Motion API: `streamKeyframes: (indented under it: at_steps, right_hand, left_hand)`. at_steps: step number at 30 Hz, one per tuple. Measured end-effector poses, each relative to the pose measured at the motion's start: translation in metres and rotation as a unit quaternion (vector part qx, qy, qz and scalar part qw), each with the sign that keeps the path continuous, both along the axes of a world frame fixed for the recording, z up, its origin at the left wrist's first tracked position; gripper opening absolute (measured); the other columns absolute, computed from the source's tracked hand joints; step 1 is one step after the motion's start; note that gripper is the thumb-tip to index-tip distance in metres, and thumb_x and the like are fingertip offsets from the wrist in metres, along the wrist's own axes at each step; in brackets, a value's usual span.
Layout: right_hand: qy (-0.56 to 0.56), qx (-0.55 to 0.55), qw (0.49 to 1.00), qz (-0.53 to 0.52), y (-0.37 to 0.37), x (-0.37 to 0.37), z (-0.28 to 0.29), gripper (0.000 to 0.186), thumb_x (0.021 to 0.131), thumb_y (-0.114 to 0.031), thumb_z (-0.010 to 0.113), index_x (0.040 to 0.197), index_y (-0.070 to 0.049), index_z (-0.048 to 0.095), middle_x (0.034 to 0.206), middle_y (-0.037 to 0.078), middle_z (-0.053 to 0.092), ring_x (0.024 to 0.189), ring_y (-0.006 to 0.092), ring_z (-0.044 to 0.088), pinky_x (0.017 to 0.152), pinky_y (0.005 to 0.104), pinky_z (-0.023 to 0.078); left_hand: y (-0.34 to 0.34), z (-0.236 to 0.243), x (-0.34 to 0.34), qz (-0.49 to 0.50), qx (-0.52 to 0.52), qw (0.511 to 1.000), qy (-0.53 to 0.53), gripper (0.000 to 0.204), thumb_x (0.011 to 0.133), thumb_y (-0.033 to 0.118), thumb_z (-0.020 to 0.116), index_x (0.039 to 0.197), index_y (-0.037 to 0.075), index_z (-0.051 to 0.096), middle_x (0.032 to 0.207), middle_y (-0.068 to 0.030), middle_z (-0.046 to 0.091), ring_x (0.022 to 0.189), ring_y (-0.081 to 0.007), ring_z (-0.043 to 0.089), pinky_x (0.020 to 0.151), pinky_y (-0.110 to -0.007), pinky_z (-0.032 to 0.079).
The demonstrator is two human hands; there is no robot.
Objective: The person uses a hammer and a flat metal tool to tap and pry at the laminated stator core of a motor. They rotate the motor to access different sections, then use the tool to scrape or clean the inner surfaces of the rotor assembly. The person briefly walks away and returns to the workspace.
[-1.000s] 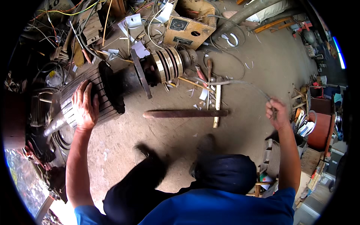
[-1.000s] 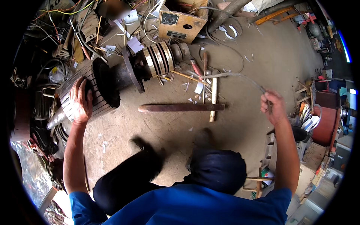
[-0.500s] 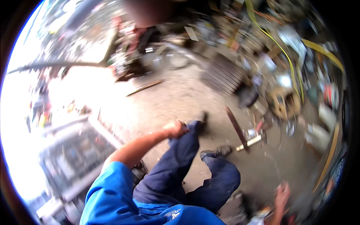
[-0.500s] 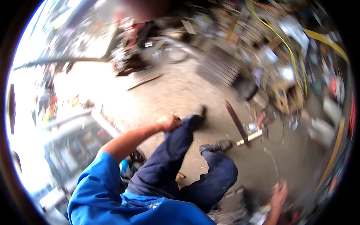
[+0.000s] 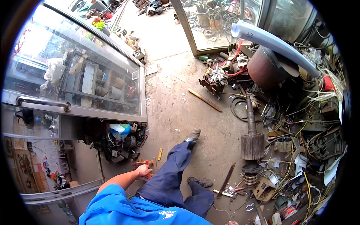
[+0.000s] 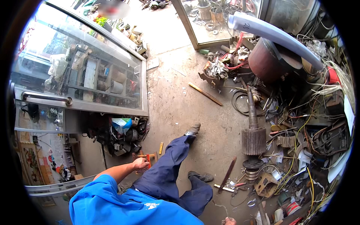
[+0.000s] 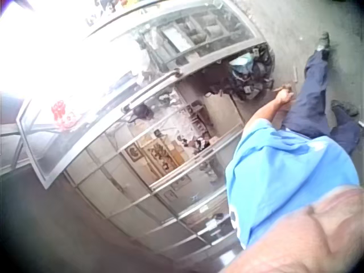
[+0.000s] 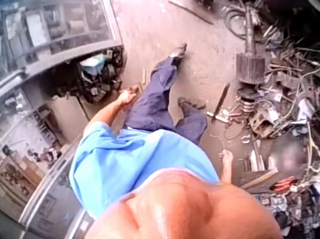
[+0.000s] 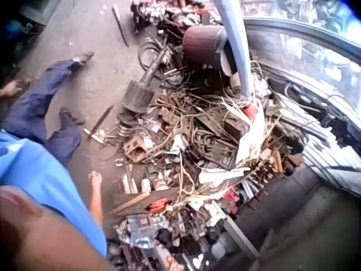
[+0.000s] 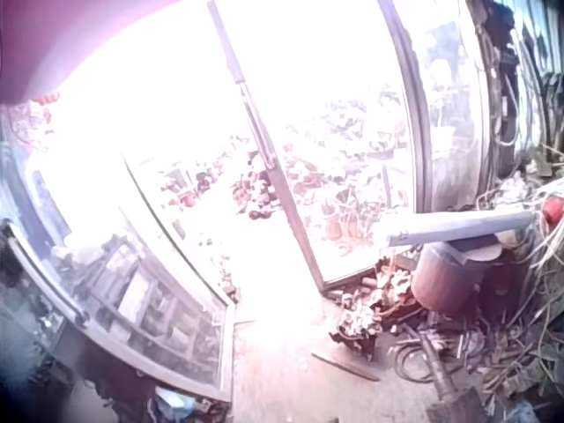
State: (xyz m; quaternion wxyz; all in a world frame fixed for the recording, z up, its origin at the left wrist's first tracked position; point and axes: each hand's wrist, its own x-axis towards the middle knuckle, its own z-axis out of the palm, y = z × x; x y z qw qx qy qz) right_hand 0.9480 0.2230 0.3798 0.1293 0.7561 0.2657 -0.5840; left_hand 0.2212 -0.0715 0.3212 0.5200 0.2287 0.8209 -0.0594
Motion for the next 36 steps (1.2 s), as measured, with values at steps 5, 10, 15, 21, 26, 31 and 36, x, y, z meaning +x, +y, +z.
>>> streamKeyframes:
  at_steps: [5, 10, 15, 21, 26, 31, 36]
  right_hand:
    - [-0.065, 0.014, 0.997, 0.034, 0.049, -0.077, 0.01, 0.012, 0.102, -0.008, 0.063, 0.103, 0.003, 0.06, 0.072, 0.015, 0.068, 0.052, 0.0207, 0.062, 0.045, 0.0361, 0.051]
    - [-0.136, 0.011, 0.982, 0.128, 0.123, -0.276, 0.068, 0.015, 0.1, -0.012, 0.069, 0.104, 0.001, 0.063, 0.068, 0.01, 0.065, 0.051, 0.0216, 0.061, 0.044, 0.0363, 0.048]
    - [-0.096, 0.052, 0.966, 0.236, 0.23, -0.478, 0.095, 0.017, 0.101, -0.014, 0.068, 0.103, 0.003, 0.065, 0.076, 0.012, 0.07, 0.058, 0.0207, 0.066, 0.05, 0.0371, 0.053]
    - [-0.027, 0.106, 0.951, 0.288, 0.341, -0.675, 0.12, 0.019, 0.104, -0.014, 0.061, 0.112, 0.003, 0.066, 0.079, 0.011, 0.072, 0.062, 0.0191, 0.066, 0.055, 0.0358, 0.053]
    - [0.022, 0.109, 0.942, 0.317, 0.385, -0.809, 0.127, 0.022, 0.101, -0.013, 0.065, 0.113, 0.006, 0.066, 0.082, 0.014, 0.076, 0.065, 0.0204, 0.071, 0.058, 0.0354, 0.057]
    - [0.003, 0.169, 0.87, 0.463, 0.431, -0.861, 0.053, 0.021, 0.096, -0.019, 0.073, 0.102, 0.001, 0.073, 0.084, 0.012, 0.076, 0.07, 0.0209, 0.072, 0.066, 0.0408, 0.057]
    - [0.021, 0.016, 0.971, 0.239, 0.456, -0.947, 0.042, 0.014, 0.101, -0.02, 0.068, 0.101, -0.006, 0.069, 0.079, 0.009, 0.069, 0.072, 0.0241, 0.067, 0.07, 0.0442, 0.055]
  left_hand:
    - [-0.046, 0.022, -0.032, 0.061, -0.079, 0.993, -0.062, 0.052, 0.094, 0.047, 0.061, 0.107, -0.001, 0.078, 0.117, -0.0283, 0.073, 0.115, -0.0431, 0.068, 0.099, -0.05, 0.054]
    - [-0.018, 0.007, -0.139, 0.217, -0.021, 0.973, -0.081, 0.051, 0.095, 0.045, 0.061, 0.109, -0.001, 0.078, 0.115, -0.0272, 0.074, 0.111, -0.04, 0.071, 0.098, -0.047, 0.055]
    - [0.103, 0.07, -0.268, 0.426, 0.099, 0.898, -0.048, 0.044, 0.096, 0.035, 0.065, 0.119, -0.001, 0.074, 0.105, -0.0162, 0.079, 0.099, -0.0251, 0.075, 0.089, -0.038, 0.057]
    - [0.143, 0.103, -0.338, 0.469, 0.153, 0.87, 0.006, 0.039, 0.096, 0.037, 0.069, 0.115, 0.004, 0.077, 0.097, -0.0122, 0.079, 0.09, -0.0191, 0.074, 0.082, -0.036, 0.058]
    - [0.104, 0.107, -0.334, 0.585, 0.072, 0.808, -0.023, 0.036, 0.097, 0.031, 0.068, 0.117, 0.003, 0.077, 0.099, -0.0096, 0.079, 0.091, -0.021, 0.075, 0.079, -0.037, 0.06]
    - [0.111, 0.177, -0.365, 0.665, 0.024, 0.746, -0.002, 0.032, 0.103, 0.025, 0.064, 0.119, -0.002, 0.074, 0.106, -0.0132, 0.076, 0.092, -0.0237, 0.074, 0.077, -0.036, 0.06]
    - [0.095, 0.173, -0.355, 0.728, -0.01, 0.685, 0.017, 0.029, 0.103, 0.026, 0.065, 0.108, 0.0, 0.074, 0.092, -0.0088, 0.076, 0.074, -0.0157, 0.069, 0.062, -0.032, 0.053]
